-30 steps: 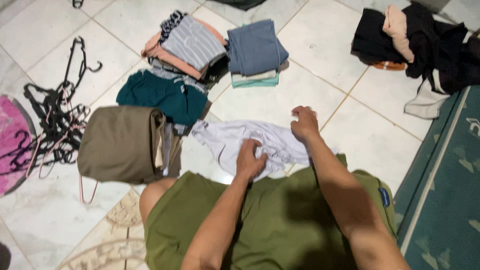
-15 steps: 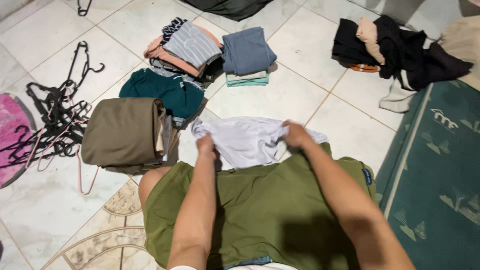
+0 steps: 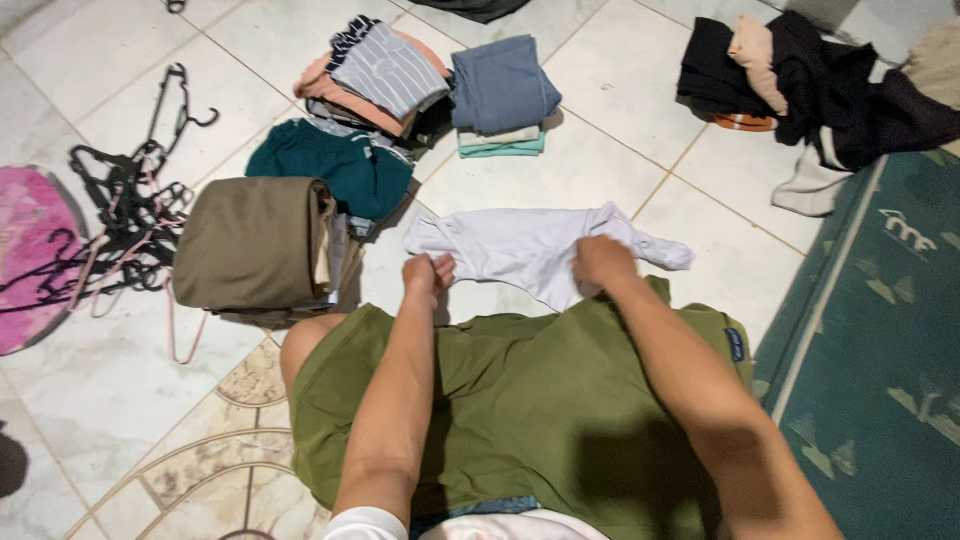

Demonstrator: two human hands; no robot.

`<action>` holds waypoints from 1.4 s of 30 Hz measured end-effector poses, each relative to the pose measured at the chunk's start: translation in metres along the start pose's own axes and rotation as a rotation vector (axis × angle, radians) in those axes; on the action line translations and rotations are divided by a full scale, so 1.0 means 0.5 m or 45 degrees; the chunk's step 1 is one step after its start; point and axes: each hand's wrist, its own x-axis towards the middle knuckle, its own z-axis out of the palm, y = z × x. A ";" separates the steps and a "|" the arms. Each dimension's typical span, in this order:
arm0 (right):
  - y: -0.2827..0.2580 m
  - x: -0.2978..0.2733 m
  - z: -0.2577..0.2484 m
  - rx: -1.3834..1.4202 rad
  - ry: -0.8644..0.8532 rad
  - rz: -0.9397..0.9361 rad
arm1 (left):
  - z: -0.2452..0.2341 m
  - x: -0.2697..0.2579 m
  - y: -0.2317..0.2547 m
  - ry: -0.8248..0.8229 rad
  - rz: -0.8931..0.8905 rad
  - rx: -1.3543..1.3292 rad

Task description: The person picks up various items of clothing from the floor, spreads them out, and folds them one at a time.

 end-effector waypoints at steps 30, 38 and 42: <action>-0.140 -0.082 -0.286 2.429 -0.200 -1.042 | 0.339 -0.201 0.063 -0.749 0.792 0.397; -0.070 -0.030 -0.234 2.593 0.090 -0.798 | 0.320 -0.233 0.086 0.059 1.438 0.800; -0.056 -0.050 -0.255 2.757 0.111 -0.808 | 0.331 -0.198 0.118 -0.476 1.054 0.333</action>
